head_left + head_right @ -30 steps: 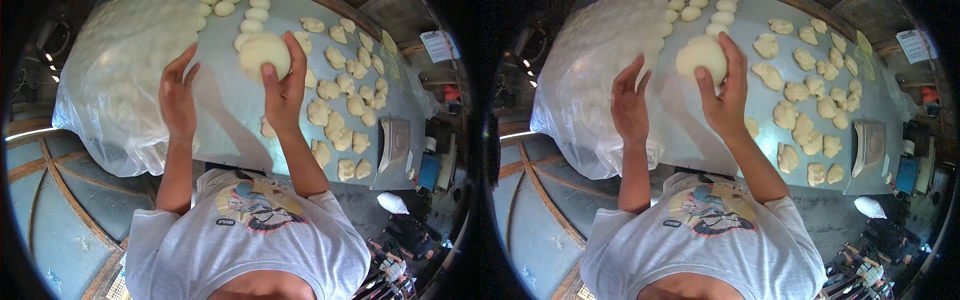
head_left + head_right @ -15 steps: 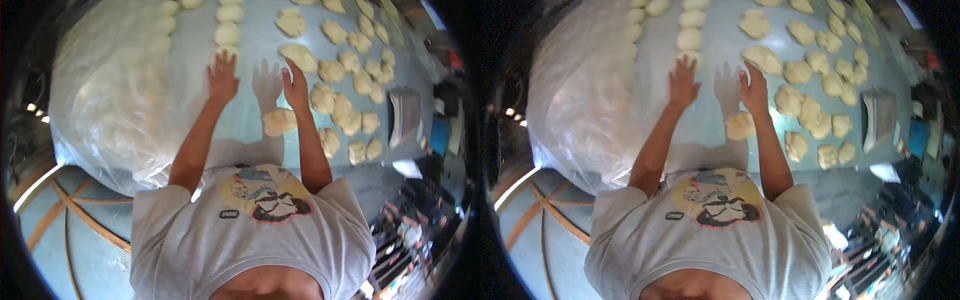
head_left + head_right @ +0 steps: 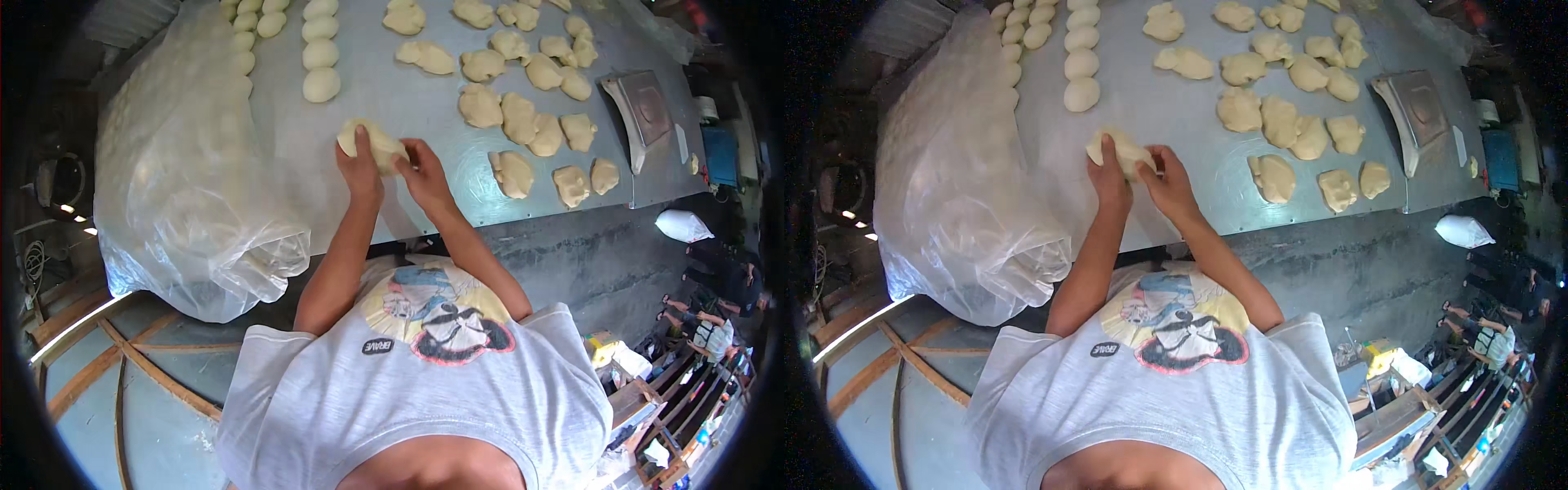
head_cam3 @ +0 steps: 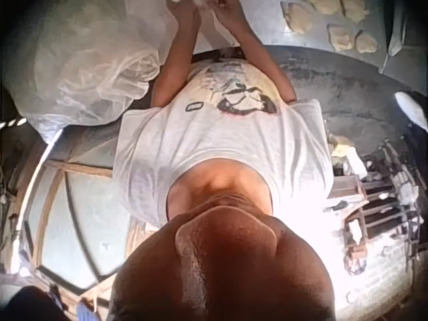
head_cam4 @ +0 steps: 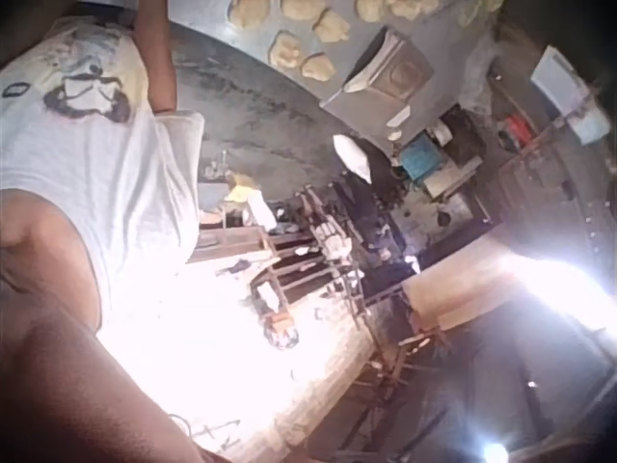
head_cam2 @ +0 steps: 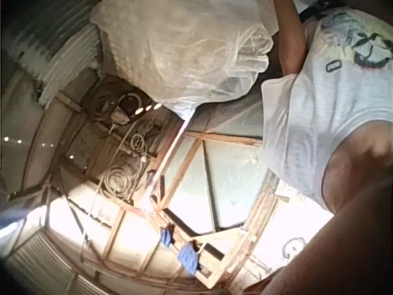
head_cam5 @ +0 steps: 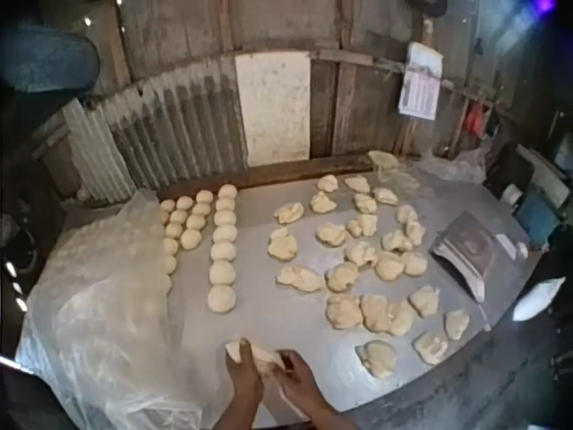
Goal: The person shapes portions of dough by hand on a metal table, rolling them into round balls and arranging them in a row next to a plastic sheet.
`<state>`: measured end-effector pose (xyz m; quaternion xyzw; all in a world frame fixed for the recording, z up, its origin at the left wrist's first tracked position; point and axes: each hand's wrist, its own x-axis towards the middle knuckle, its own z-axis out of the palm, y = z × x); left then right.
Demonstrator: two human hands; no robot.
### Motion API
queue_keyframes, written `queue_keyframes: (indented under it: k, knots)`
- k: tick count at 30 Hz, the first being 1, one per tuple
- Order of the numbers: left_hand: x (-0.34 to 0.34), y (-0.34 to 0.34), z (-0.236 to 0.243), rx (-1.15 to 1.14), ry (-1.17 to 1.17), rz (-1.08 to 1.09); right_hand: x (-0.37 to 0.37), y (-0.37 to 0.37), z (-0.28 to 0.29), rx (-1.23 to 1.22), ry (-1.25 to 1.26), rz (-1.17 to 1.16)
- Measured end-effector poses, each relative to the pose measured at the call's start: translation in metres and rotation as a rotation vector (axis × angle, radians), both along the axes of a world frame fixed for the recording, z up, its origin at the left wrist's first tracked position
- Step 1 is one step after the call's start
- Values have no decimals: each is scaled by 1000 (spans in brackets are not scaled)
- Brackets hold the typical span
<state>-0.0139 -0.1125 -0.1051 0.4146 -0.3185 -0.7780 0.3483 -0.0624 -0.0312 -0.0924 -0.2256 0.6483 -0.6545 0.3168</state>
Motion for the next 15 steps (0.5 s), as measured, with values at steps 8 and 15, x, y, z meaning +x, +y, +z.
queue_keyframes:
  k: [8, 15]
  knots:
    - [24, 35, 40, -135, 159, -390, -90, 48, 87, 167, 831, -118]
    - [73, 100, -47, 581, -253, -252, -13, 102, -63, 606, 472, 228]
